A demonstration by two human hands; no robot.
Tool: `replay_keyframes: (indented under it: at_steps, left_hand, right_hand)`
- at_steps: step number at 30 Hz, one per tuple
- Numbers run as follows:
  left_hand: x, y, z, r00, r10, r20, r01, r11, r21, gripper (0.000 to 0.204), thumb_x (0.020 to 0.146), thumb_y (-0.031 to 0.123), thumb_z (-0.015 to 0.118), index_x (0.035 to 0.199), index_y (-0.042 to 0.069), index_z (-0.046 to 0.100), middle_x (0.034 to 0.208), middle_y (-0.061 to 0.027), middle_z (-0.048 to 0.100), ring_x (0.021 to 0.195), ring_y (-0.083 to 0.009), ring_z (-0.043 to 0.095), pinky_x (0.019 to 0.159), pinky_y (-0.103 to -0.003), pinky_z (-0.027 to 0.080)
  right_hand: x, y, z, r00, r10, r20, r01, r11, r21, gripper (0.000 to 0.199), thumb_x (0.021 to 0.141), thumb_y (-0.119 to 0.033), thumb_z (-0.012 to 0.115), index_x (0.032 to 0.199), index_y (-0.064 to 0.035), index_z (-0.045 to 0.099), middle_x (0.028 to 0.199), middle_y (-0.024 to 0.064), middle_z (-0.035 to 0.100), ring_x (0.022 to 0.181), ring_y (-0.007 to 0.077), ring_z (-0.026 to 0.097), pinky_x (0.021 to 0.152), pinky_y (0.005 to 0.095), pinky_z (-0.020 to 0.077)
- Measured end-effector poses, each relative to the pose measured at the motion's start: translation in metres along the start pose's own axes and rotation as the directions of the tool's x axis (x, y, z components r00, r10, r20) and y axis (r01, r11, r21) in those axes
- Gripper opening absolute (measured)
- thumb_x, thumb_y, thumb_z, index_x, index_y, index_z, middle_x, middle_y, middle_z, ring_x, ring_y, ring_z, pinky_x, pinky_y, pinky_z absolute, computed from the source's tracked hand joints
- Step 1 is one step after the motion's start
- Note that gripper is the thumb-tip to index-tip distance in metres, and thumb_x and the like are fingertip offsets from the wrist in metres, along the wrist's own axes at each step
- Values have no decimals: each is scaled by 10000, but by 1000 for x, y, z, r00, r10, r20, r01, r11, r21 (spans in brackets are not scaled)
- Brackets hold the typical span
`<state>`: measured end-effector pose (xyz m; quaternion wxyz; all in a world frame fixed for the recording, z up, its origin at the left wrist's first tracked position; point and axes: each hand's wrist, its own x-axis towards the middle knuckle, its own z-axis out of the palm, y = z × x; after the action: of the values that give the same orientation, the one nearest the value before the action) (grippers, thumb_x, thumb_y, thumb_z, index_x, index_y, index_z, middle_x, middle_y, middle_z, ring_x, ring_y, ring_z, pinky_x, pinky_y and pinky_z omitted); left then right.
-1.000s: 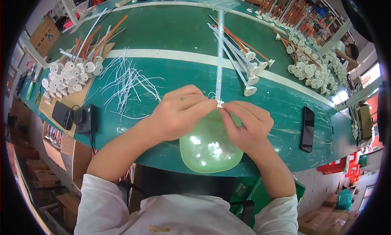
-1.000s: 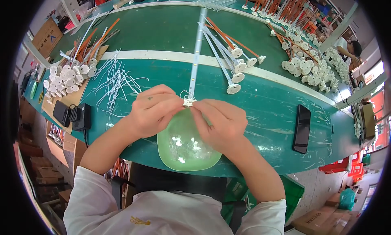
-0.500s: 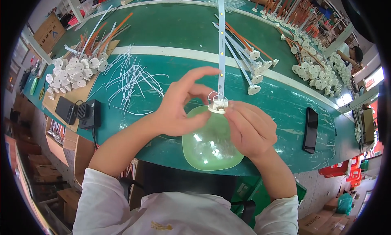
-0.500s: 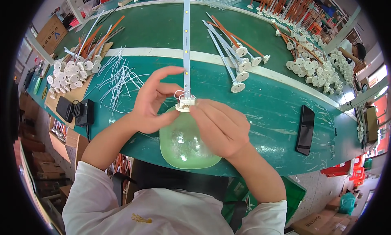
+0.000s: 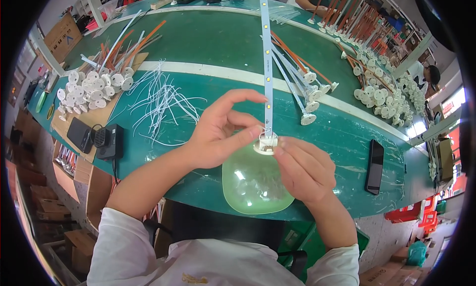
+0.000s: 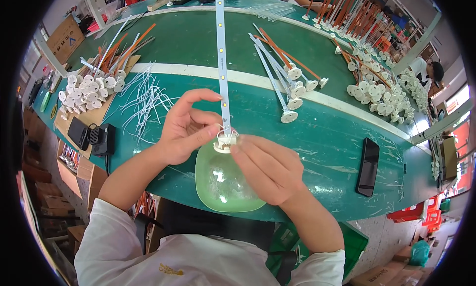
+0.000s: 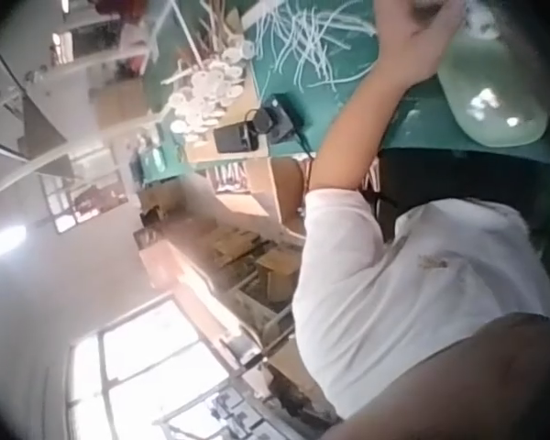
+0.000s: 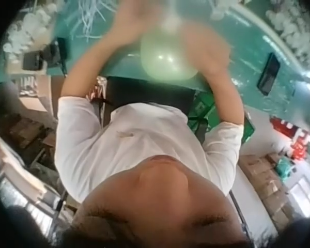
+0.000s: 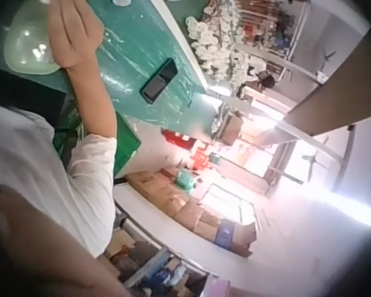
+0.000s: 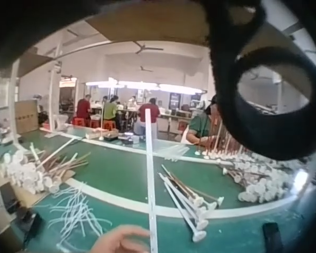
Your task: Assembling LED light strips by attaching circular bases and small components, followed by testing functionality.
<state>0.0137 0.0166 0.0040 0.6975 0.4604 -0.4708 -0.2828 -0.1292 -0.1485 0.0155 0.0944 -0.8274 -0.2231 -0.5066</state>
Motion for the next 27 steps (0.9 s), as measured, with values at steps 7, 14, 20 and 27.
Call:
replay_keyframes:
  at_steps: [7,14,20,27]
  left_hand:
    - [-3,-2,3,994,106,14,-105,993,-62,566,919,-49,636,1398,58,355,1054,-136,713,1023,-165,665,925,-350,495]
    - [4,-8,6,978,187,91,-187,982,-14,707,945,78,611,1544,84,236,1151,-245,680,1065,-289,680,963,-406,499]
    - [9,-8,-2,968,224,110,-245,769,591,235,963,79,583,1173,-1,652,993,-153,722,901,-235,726,797,-326,556]
    - [7,-18,-4,975,222,14,-175,726,665,204,972,59,567,1156,28,651,892,-123,718,701,-187,712,638,-288,542]
  right_hand:
    - [-1,-6,-1,1000,-18,11,18,1000,-6,205,722,85,765,902,-3,720,901,108,710,793,273,735,631,309,602]
    - [-2,0,5,989,146,6,-146,986,78,210,723,53,747,928,9,726,877,130,721,777,268,729,667,318,593]
    - [-3,0,11,898,417,139,-433,895,108,194,770,45,743,955,-5,718,855,111,729,744,259,714,669,294,566]
    - [-3,2,-1,641,256,724,-523,836,167,192,740,-71,758,924,-43,711,876,110,697,746,309,655,680,376,545]
